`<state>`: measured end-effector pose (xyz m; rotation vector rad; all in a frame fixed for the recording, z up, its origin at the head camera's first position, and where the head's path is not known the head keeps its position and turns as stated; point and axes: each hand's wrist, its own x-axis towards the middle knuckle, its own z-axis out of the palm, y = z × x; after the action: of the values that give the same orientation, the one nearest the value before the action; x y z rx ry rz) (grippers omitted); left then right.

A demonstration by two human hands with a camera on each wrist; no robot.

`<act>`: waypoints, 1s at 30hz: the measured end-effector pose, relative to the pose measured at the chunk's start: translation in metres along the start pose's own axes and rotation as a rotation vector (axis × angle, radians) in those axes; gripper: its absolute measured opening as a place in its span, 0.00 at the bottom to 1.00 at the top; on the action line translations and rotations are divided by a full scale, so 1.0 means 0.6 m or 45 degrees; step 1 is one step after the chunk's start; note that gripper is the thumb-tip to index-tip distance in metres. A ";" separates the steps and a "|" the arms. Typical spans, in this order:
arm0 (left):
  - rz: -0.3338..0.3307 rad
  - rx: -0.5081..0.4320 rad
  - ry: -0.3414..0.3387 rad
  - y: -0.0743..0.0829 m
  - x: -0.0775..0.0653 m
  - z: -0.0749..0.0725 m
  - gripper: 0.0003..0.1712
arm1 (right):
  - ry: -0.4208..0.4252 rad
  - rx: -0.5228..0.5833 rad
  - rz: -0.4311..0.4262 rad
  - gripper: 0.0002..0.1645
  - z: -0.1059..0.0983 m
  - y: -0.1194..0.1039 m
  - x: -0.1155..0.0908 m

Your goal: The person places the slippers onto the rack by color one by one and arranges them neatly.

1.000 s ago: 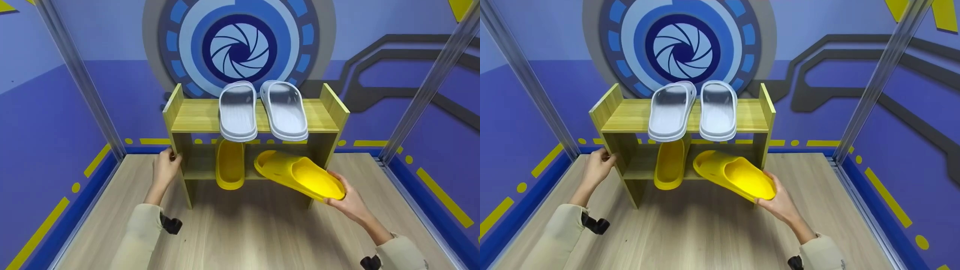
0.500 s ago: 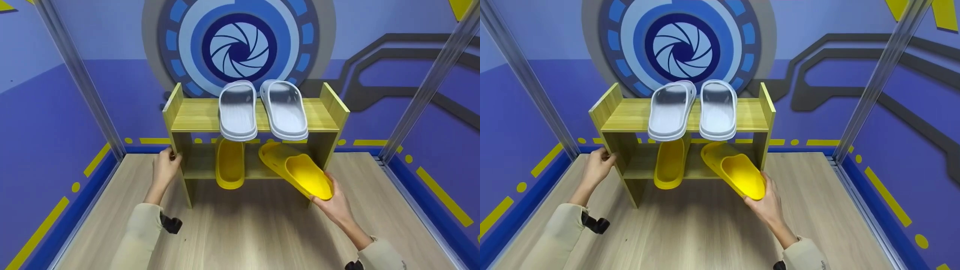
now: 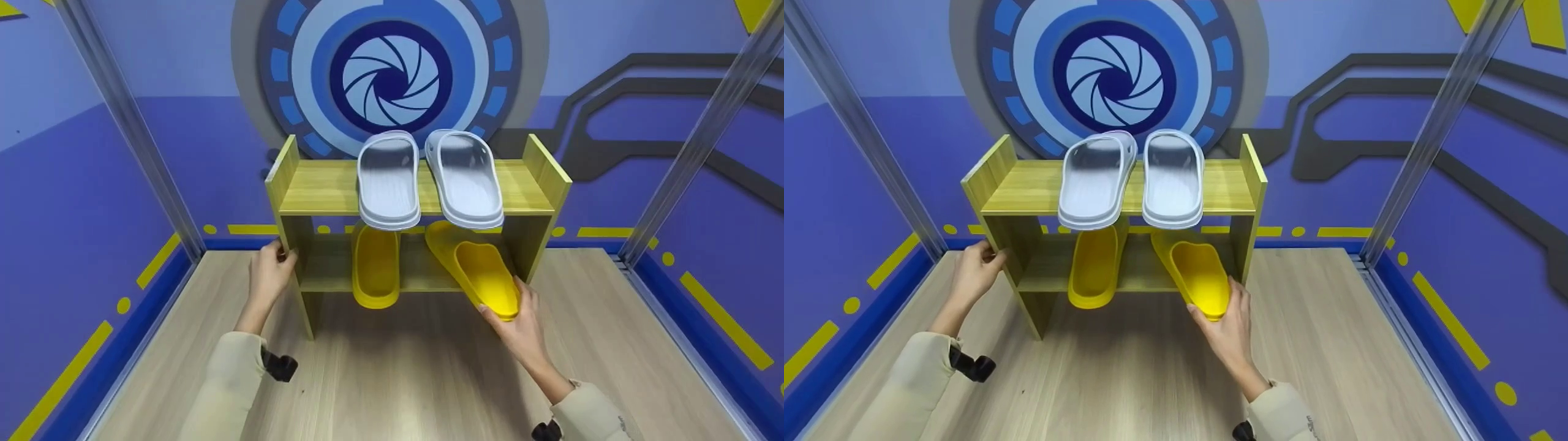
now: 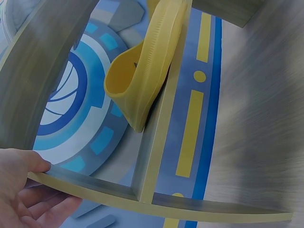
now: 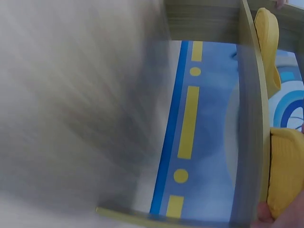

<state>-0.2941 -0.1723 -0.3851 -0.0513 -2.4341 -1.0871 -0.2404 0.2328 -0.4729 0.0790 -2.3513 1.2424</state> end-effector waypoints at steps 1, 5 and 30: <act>-0.001 -0.001 0.000 0.000 0.000 0.000 0.12 | -0.019 0.008 -0.003 0.50 0.003 -0.002 0.000; -0.002 -0.004 0.005 0.001 0.000 0.001 0.12 | -0.115 0.029 -0.027 0.49 0.009 -0.009 -0.002; -0.024 0.000 -0.001 0.000 -0.001 -0.001 0.12 | -0.105 0.156 -0.137 0.49 0.072 -0.031 0.007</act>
<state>-0.2935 -0.1724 -0.3849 -0.0290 -2.4396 -1.0955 -0.2557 0.1887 -0.4774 0.2979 -2.3043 1.3528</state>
